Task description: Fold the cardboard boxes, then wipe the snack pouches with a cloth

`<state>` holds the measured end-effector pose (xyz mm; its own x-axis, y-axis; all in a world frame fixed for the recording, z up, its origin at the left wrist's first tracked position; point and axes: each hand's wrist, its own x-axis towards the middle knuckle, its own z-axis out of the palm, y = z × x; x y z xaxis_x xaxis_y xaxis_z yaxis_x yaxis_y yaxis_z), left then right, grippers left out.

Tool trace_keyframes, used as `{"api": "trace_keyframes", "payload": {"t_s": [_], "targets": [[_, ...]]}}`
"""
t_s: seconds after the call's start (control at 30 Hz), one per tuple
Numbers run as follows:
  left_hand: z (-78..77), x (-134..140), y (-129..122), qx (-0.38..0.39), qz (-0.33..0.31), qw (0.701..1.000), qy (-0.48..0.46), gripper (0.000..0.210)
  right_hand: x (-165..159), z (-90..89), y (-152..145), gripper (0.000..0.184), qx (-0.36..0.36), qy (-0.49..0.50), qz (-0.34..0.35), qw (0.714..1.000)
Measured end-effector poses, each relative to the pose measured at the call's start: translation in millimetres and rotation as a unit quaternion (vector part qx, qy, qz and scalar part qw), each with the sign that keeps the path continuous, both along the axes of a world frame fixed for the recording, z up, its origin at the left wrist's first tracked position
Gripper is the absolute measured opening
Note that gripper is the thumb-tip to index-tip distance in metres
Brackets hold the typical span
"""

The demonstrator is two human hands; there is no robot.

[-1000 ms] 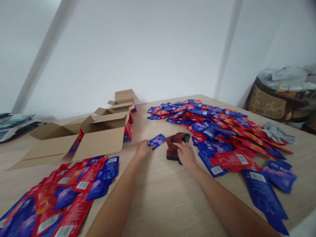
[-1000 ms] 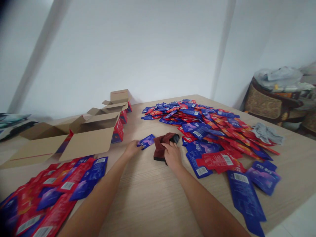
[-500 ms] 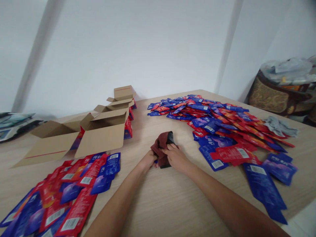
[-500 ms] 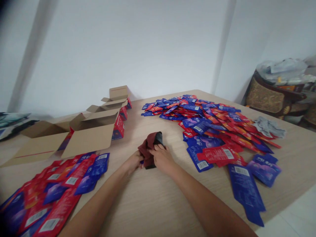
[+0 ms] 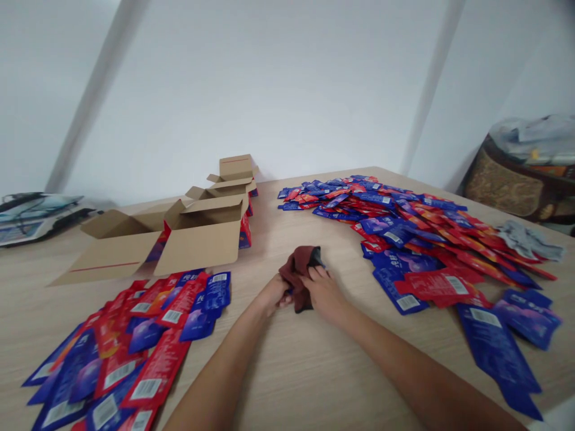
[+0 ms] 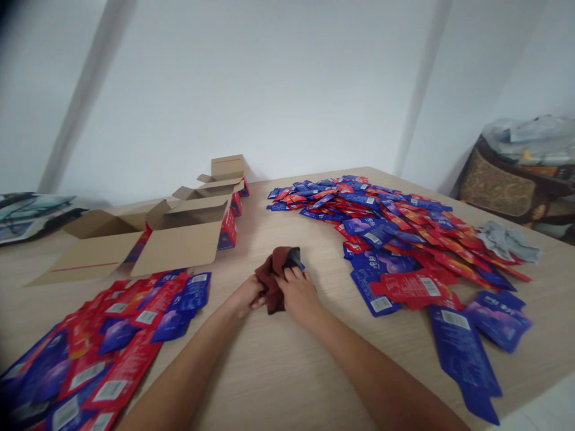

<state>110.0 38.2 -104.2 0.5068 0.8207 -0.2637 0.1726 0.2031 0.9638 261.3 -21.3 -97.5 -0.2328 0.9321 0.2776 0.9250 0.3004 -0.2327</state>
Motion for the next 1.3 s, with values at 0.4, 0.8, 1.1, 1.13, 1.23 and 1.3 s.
{"api": "trace_keyframes", "payload": {"t_s": [0.4,0.8,1.1,1.13,1.23,1.3], "targets": [[5.6,-11,11,-0.054,0.045,0.992,-0.109,0.039,86,-27.6,39,0.049,0.093,0.279,-0.196,0.935],[-13.9,4,15,0.066,0.133,0.988,-0.029,0.026,9,-5.8,0,0.052,0.042,0.130,0.006,0.991],[-1.6,-6,14,0.056,0.142,0.988,-0.024,0.037,54,1.9,19,0.050,-0.042,0.006,-0.172,0.984],[-2.2,-6,15,0.053,0.140,0.989,-0.015,0.037,51,2.5,15,0.052,-0.029,0.014,-0.172,0.985],[-7.8,-2,16,0.058,0.143,0.988,-0.002,0.030,25,2.8,1,0.060,0.021,0.025,-0.092,0.995],[-11.1,0,16,0.069,0.146,0.987,0.003,0.025,9,1.4,-4,0.058,0.024,0.011,-0.008,1.000]]}}
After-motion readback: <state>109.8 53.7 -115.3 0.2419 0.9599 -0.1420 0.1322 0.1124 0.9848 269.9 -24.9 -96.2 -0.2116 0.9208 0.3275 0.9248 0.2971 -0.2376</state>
